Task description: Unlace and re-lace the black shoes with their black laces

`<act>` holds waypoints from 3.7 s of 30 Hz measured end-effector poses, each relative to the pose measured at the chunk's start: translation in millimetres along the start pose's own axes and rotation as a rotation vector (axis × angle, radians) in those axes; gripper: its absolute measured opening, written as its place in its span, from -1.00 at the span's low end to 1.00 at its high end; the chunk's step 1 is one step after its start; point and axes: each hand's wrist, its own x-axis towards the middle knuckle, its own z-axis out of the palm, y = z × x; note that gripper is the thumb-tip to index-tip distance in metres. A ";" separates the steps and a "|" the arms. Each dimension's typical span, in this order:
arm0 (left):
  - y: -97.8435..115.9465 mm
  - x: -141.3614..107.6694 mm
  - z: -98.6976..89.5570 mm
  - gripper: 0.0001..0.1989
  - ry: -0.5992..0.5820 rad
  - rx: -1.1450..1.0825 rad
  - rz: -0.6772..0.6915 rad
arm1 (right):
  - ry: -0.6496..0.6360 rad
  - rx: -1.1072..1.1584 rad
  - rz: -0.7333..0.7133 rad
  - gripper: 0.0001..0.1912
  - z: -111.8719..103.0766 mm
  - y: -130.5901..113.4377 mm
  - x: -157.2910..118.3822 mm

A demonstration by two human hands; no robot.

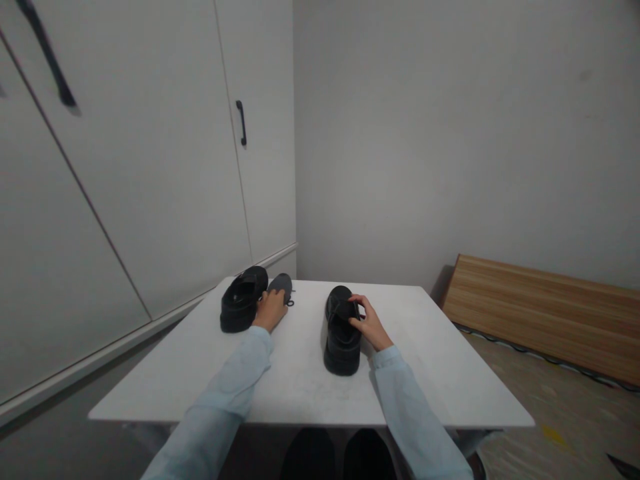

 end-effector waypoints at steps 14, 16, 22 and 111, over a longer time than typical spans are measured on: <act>47.1 -24.9 -31.7 -0.66 0.193 -0.057 0.074 | 0.020 -0.051 -0.026 -0.53 0.8 2.5 0.8; 57.7 -33.4 -33.7 -0.65 0.189 -0.062 0.105 | 0.033 -0.063 -0.030 -0.56 1.5 0.9 0.8; 81.9 -56.9 -26.7 -0.65 0.112 -0.058 0.166 | 0.075 -0.069 -0.046 -0.60 3.4 -2.1 0.4; 26.3 -11.9 15.0 -0.79 0.010 -0.201 0.324 | 0.208 -0.017 -0.036 -0.65 2.8 5.1 2.7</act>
